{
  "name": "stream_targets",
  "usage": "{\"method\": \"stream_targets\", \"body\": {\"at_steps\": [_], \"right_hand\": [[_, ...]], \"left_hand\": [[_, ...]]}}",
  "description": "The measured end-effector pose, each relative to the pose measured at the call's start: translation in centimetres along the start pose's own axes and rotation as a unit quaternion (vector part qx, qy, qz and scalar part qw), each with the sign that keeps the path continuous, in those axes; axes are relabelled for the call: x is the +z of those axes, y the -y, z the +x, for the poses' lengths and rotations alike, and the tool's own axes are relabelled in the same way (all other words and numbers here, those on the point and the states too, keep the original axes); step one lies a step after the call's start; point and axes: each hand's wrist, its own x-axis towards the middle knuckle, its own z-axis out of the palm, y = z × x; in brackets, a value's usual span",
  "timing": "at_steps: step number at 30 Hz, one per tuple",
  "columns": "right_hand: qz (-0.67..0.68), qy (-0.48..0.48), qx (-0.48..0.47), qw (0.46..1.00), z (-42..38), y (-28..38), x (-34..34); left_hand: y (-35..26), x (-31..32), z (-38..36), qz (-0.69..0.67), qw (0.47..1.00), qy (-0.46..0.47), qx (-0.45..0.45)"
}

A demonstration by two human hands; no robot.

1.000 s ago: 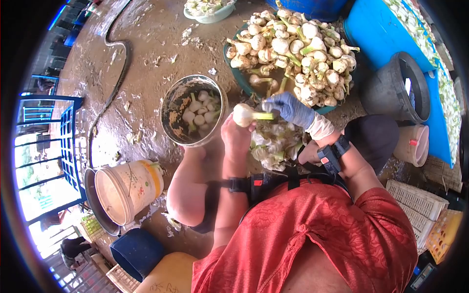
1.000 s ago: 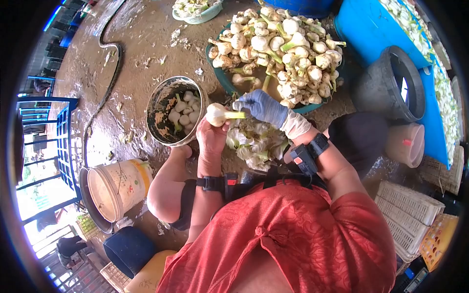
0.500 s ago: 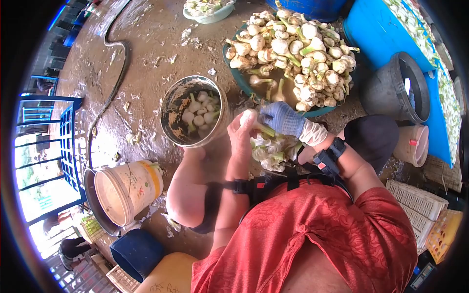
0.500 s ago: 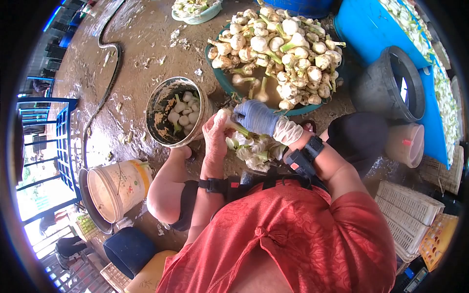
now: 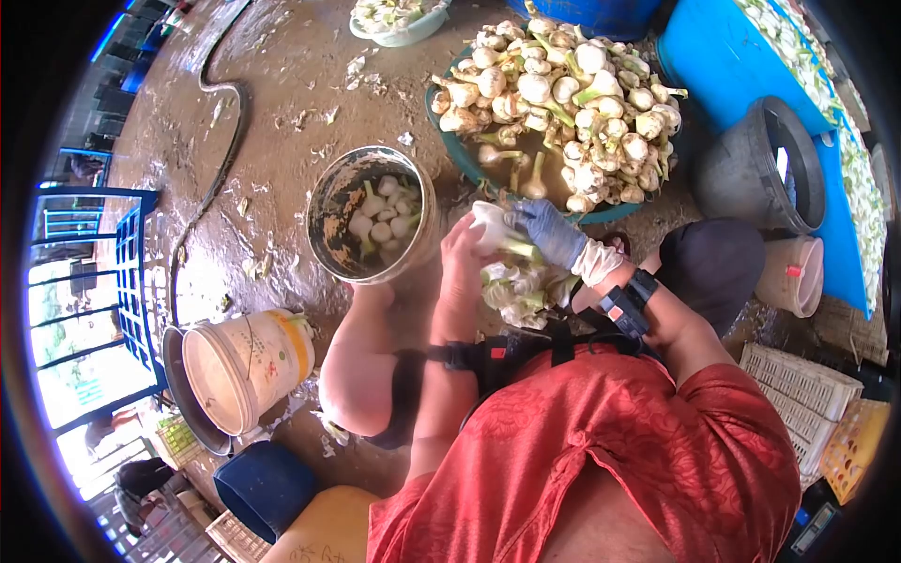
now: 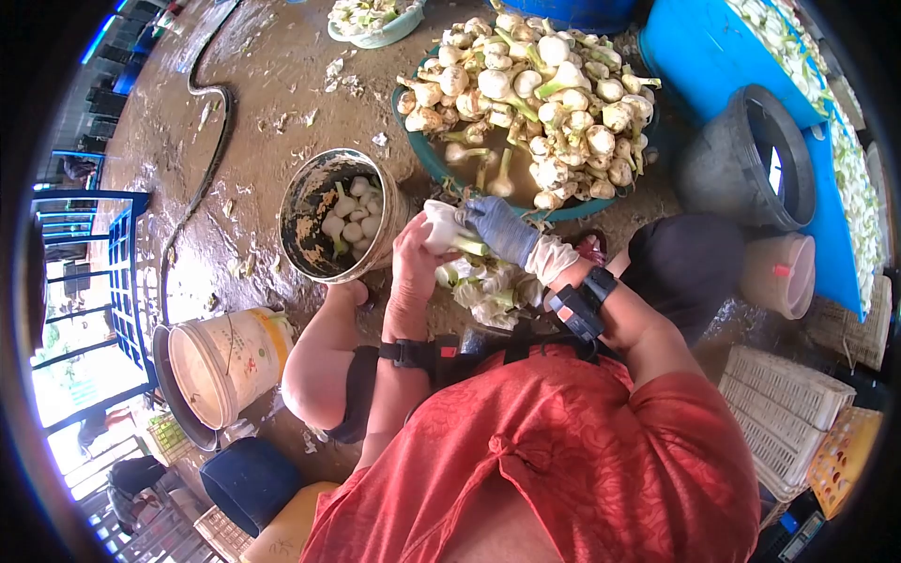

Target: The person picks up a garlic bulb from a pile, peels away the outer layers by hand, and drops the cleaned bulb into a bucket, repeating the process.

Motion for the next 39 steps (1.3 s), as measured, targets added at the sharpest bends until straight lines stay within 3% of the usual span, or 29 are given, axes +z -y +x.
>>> {"method": "stream_targets", "body": {"at_steps": [2, 3, 4, 6, 12, 13, 14, 15, 16, 18, 19, 20, 21, 22, 23, 24, 25, 26, 27, 28, 30, 32, 33, 34, 35, 36, 37, 38, 39], "right_hand": [[0.176, 0.056, 0.226, 0.956, 0.5, 0.9, -0.3], [0.223, 0.08, 0.24, 0.941, 1.0, 1.3, -0.9], [0.223, 0.08, 0.24, 0.941, 1.0, 1.1, -1.1], [0.027, -0.022, -0.061, 0.997, 0.8, 0.7, -1.5], [0.191, -0.046, 0.044, 0.98, 0.9, 0.7, -3.5], [0.544, -0.034, 0.212, 0.812, 1.1, 0.5, -4.2], [0.798, -0.016, 0.341, 0.497, 1.2, 0.6, -4.7], [0.696, -0.156, 0.384, 0.587, 1.3, 1.4, -4.3], [0.806, -0.098, 0.36, 0.46, 1.0, 0.7, -6.6], [0.662, -0.037, 0.275, 0.696, -0.6, -1.6, -6.1], [0.435, 0.08, 0.263, 0.857, -0.7, -1.9, -5.6], [0.167, 0.189, 0.23, 0.94, -0.3, -1.1, -5.5], [0.181, 0.202, 0.282, 0.92, -1.4, -1.2, -4.1], [0.253, 0.119, 0.189, 0.941, -1.8, -1.6, -2.7], [0.349, 0.171, 0.313, 0.867, -1.1, -0.6, -3.3], [0.337, 0.114, 0.255, 0.899, -1.8, -0.3, -3.2], [0.451, 0.1, 0.2, 0.864, -2.1, 0.6, -3.1], [0.408, 0.184, 0.226, 0.865, -2.8, -0.3, -0.9], [0.345, 0.013, 0.207, 0.915, -1.9, 4.4, -4.0], [0.503, 0.118, 0.292, 0.805, -2.7, 2.8, -0.3], [0.498, 0.19, 0.314, 0.786, -3.5, 2.3, -1.0], [0.612, 0.104, 0.332, 0.71, -3.3, 0.3, -3.1], [0.692, 0.039, 0.398, 0.601, -0.7, 2.6, -9.1], [0.609, 0.014, 0.3, 0.734, 0.8, 2.6, -13.9], [0.466, -0.044, 0.291, 0.834, 1.0, -1.3, -16.3], [0.317, -0.185, 0.234, 0.9, 2.3, -2.4, -20.1], [0.443, -0.301, 0.147, 0.832, 3.6, -3.7, -24.5], [0.661, -0.33, 0.088, 0.668, 4.1, -4.5, -28.1], [0.649, -0.348, 0.096, 0.67, 4.6, -5.3, -30.4]], "left_hand": [[0.7, -0.5, 0.3, 0.163, 0.98, -0.041, -0.103], [1.0, -0.9, 0.4, 0.17, 0.979, -0.028, -0.108], [1.4, -1.2, 0.5, 0.17, 0.979, -0.027, -0.108], [1.4, -1.3, 0.5, 0.103, 0.991, 0.028, -0.076], [0.9, -1.0, 0.0, -0.101, 0.987, 0.106, -0.062], [1.0, -1.1, 0.3, -0.186, 0.972, 0.119, -0.086], [1.0, -1.2, 0.5, -0.268, 0.948, 0.131, -0.111], [1.3, -2.2, 1.1, -0.333, 0.918, 0.188, -0.108], [1.5, -2.8, 1.0, -0.365, 0.913, 0.162, -0.087], [1.2, -3.1, 1.1, -0.378, 0.921, 0.043, -0.086], [1.2, -3.1, 1.1, -0.378, 0.921, 0.045, -0.086], [1.3, -2.9, 1.0, -0.328, 0.943, -0.006, -0.064], [1.6, -2.6, 0.9, -0.276, 0.959, -0.054, -0.043], [2.5, -3.1, 1.1, -0.114, 0.989, -0.095, 0.025], [3.5, -3.5, 1.7, 0.042, 0.987, -0.121, 0.1], [2.8, -2.6, 1.3, 0.065, 0.988, -0.125, 0.066], [1.8, -0.4, 0.5, 0.139, 0.979, -0.124, 0.085], [1.4, 0.9, 0.3, 0.205, 0.969, -0.119, 0.075], [1.8, 0.8, 0.4, 0.268, 0.952, -0.096, 0.108], [2.3, 1.1, 0.6, 0.214, 0.968, -0.064, 0.111], [2.2, 1.5, 0.4, 0.144, 0.987, 0.0, 0.077], [2.5, 1.7, 0.9, 0.026, 0.998, -0.027, 0.045], [3.0, 1.0, 1.1, 0.033, 0.998, -0.046, 0.029], [3.2, 0.7, 1.2, 0.03, 0.998, -0.044, 0.028], [3.3, 0.4, 1.3, 0.05, 0.997, -0.053, 0.016], [3.4, 0.3, 1.3, 0.072, 0.995, -0.063, 0.003], [3.4, 0.2, 1.3, 0.064, 0.996, -0.068, -0.009], [3.3, 0.3, 1.4, 0.064, 0.996, -0.067, -0.009], [3.3, 0.4, 1.5, 0.063, 0.996, -0.065, -0.015]]}}
